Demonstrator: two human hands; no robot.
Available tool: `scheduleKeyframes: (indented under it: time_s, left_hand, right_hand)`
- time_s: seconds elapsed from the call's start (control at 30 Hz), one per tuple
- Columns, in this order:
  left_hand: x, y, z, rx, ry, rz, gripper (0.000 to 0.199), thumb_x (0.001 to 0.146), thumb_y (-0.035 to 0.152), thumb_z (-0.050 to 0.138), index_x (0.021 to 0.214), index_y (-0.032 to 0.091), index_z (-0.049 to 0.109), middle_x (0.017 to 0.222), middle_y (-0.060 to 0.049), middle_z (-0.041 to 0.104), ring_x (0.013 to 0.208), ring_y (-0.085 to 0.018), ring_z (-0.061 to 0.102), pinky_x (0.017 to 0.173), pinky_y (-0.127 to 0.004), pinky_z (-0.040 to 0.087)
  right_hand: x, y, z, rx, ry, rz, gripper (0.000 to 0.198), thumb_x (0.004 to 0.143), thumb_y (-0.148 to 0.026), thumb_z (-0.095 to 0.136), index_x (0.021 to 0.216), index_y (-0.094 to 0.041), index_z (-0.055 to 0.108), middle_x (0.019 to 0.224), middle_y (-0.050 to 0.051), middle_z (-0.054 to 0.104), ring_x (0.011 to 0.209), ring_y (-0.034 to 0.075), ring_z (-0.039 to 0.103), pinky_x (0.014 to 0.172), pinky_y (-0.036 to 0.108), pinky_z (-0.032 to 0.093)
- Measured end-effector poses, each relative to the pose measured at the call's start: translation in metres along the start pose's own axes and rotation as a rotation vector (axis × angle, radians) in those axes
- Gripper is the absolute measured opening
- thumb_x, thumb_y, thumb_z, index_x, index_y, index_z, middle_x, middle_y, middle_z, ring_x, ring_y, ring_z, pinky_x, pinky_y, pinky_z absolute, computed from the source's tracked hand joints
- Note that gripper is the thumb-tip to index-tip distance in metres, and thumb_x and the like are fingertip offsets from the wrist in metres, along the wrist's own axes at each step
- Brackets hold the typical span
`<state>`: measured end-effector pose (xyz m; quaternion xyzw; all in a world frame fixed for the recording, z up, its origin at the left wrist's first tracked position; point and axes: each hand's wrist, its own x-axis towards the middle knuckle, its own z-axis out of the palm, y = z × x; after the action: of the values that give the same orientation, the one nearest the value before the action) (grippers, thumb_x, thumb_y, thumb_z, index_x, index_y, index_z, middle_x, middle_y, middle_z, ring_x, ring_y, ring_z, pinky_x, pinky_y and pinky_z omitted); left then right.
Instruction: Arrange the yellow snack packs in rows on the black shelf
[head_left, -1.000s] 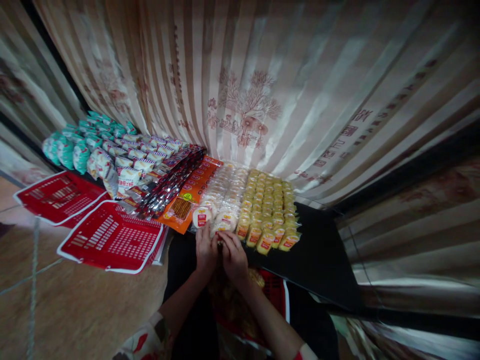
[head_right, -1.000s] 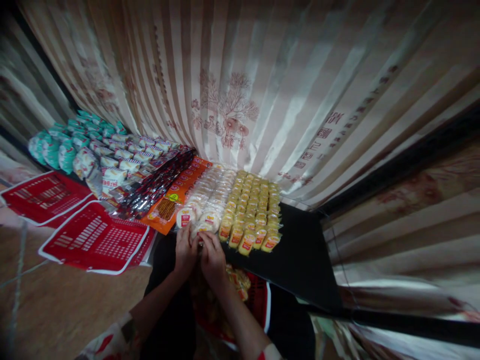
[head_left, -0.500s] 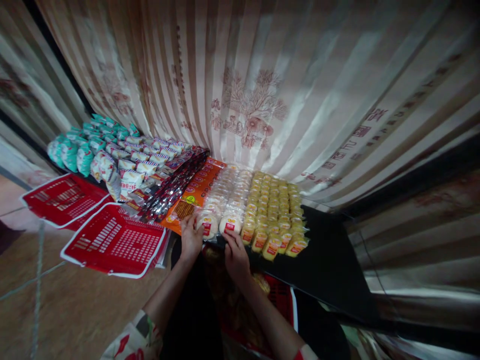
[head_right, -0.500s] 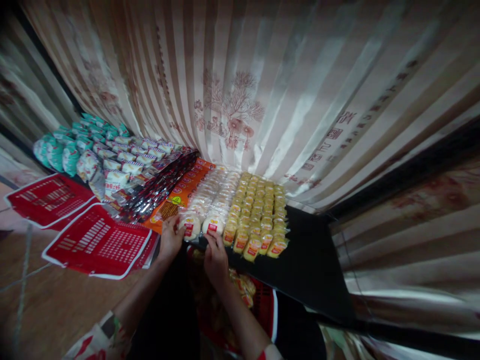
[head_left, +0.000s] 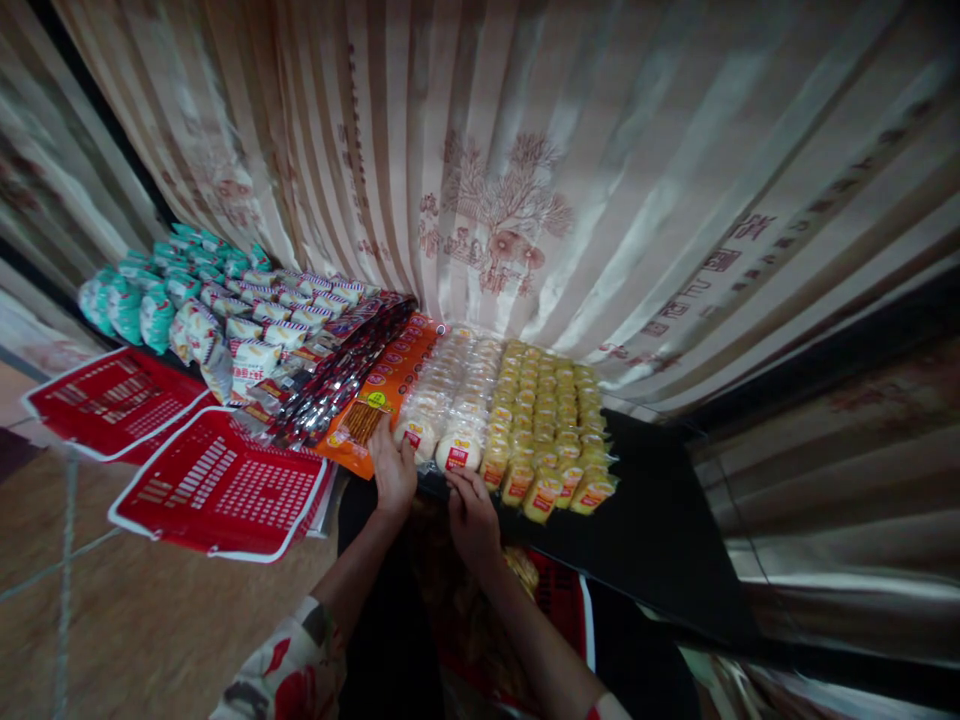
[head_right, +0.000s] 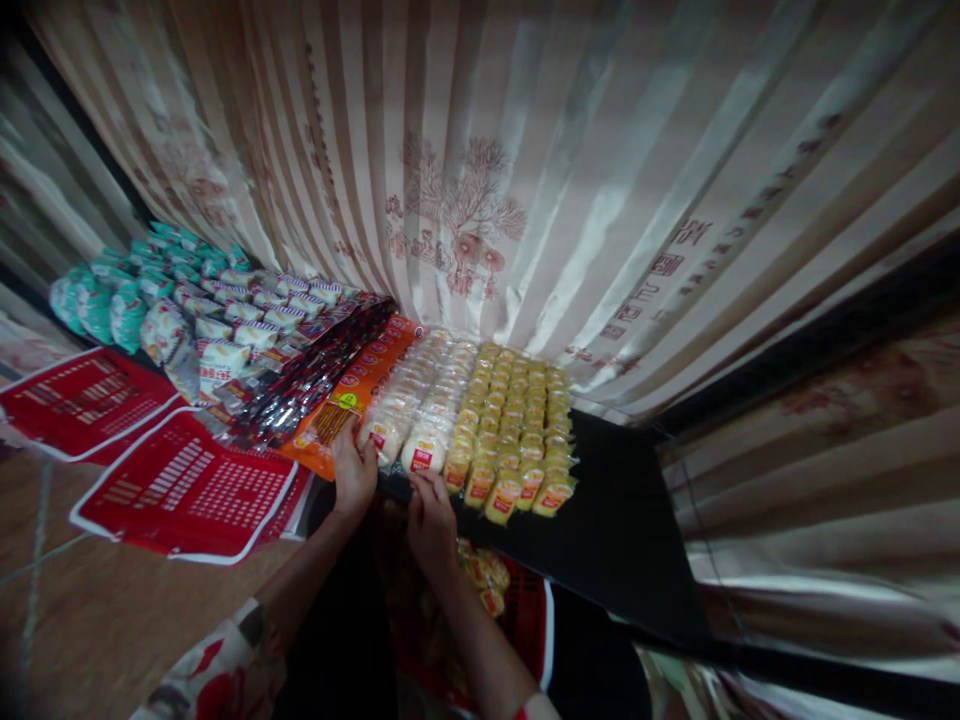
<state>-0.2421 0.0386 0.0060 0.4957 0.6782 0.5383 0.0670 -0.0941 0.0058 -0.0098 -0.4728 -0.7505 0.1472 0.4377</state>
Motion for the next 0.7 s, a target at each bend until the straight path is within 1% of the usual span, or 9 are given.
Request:
scheduleKeyframes:
  time_s: [0.07, 0.1, 0.2, 0.33, 0.47, 0.53, 0.57, 0.63, 0.7]
  left_hand:
    - [-0.007, 0.002, -0.001, 0.034, 0.013, 0.081, 0.047, 0.088, 0.027, 0.045, 0.132, 0.012, 0.038, 0.131, -0.018, 0.045, 0.123, -0.028, 0.041, 0.101, -0.048, 0.034]
    - [-0.01, 0.002, -0.002, 0.054, 0.003, 0.121, 0.048, 0.087, 0.03, 0.047, 0.132, 0.013, 0.039, 0.133, -0.018, 0.043, 0.124, -0.028, 0.039, 0.102, -0.048, 0.033]
    - [-0.017, 0.001, 0.0, 0.102, -0.042, 0.199, 0.043, 0.087, 0.033, 0.05, 0.127, 0.016, 0.046, 0.133, -0.017, 0.041, 0.126, -0.029, 0.038, 0.102, -0.048, 0.034]
    - [-0.021, -0.003, 0.007, 0.123, -0.061, 0.215, 0.04, 0.089, 0.031, 0.048, 0.125, 0.015, 0.048, 0.13, -0.018, 0.043, 0.124, -0.028, 0.039, 0.101, -0.048, 0.036]
    - [-0.023, -0.002, 0.011, 0.142, -0.036, 0.217, 0.042, 0.089, 0.032, 0.048, 0.128, 0.015, 0.046, 0.135, -0.019, 0.037, 0.127, -0.03, 0.034, 0.101, -0.049, 0.035]
    - [-0.025, -0.002, 0.011, 0.139, -0.036, 0.218, 0.043, 0.089, 0.033, 0.047, 0.129, 0.016, 0.045, 0.137, -0.019, 0.035, 0.129, -0.03, 0.032, 0.102, -0.05, 0.034]
    - [-0.026, -0.002, 0.01, 0.133, -0.042, 0.22, 0.044, 0.09, 0.034, 0.046, 0.13, 0.016, 0.044, 0.138, -0.019, 0.035, 0.129, -0.03, 0.032, 0.102, -0.05, 0.034]
    - [-0.027, -0.003, 0.008, 0.119, -0.05, 0.225, 0.047, 0.09, 0.035, 0.046, 0.132, 0.017, 0.041, 0.137, -0.018, 0.036, 0.13, -0.029, 0.033, 0.103, -0.05, 0.034]
    - [-0.027, -0.005, 0.006, 0.117, -0.04, 0.234, 0.048, 0.09, 0.036, 0.045, 0.134, 0.016, 0.039, 0.137, -0.018, 0.038, 0.13, -0.028, 0.033, 0.104, -0.05, 0.033]
  right_hand:
    - [0.001, -0.002, -0.001, -0.004, -0.001, 0.009, 0.034, 0.087, -0.014, 0.038, 0.11, -0.02, 0.063, 0.107, 0.01, 0.061, 0.098, 0.018, 0.06, 0.087, 0.034, 0.052]
    - [0.001, -0.002, -0.002, -0.011, -0.001, 0.014, 0.034, 0.087, -0.015, 0.039, 0.11, -0.021, 0.063, 0.107, 0.01, 0.061, 0.099, 0.019, 0.059, 0.088, 0.035, 0.051]
    - [0.002, -0.004, -0.002, -0.04, 0.01, 0.03, 0.032, 0.088, -0.017, 0.04, 0.108, -0.02, 0.064, 0.105, 0.01, 0.062, 0.099, 0.019, 0.059, 0.088, 0.035, 0.05]
    - [0.001, -0.003, 0.0, -0.046, 0.017, 0.04, 0.03, 0.088, -0.019, 0.04, 0.107, -0.02, 0.064, 0.104, 0.01, 0.062, 0.098, 0.019, 0.059, 0.087, 0.036, 0.051]
    - [0.004, -0.009, -0.003, 0.083, 0.043, 0.033, 0.028, 0.088, -0.019, 0.041, 0.103, -0.019, 0.064, 0.102, 0.01, 0.062, 0.092, 0.018, 0.061, 0.081, 0.033, 0.053]
    - [0.01, -0.027, -0.013, 0.177, 0.042, 0.04, 0.025, 0.088, -0.02, 0.043, 0.101, -0.02, 0.064, 0.099, 0.009, 0.063, 0.088, 0.017, 0.062, 0.078, 0.032, 0.054]
    - [0.013, -0.041, -0.022, 0.229, 0.018, 0.042, 0.023, 0.087, -0.021, 0.045, 0.1, -0.021, 0.064, 0.097, 0.008, 0.063, 0.085, 0.016, 0.062, 0.077, 0.03, 0.053]
    - [0.019, -0.079, -0.047, 0.368, -0.119, 0.067, 0.022, 0.089, -0.021, 0.045, 0.101, -0.022, 0.063, 0.092, 0.005, 0.064, 0.082, 0.014, 0.062, 0.078, 0.028, 0.052]
    - [0.016, -0.124, -0.079, 0.544, -0.365, 0.042, 0.023, 0.09, -0.023, 0.045, 0.107, -0.023, 0.061, 0.1, 0.004, 0.064, 0.094, 0.015, 0.06, 0.085, 0.028, 0.049]
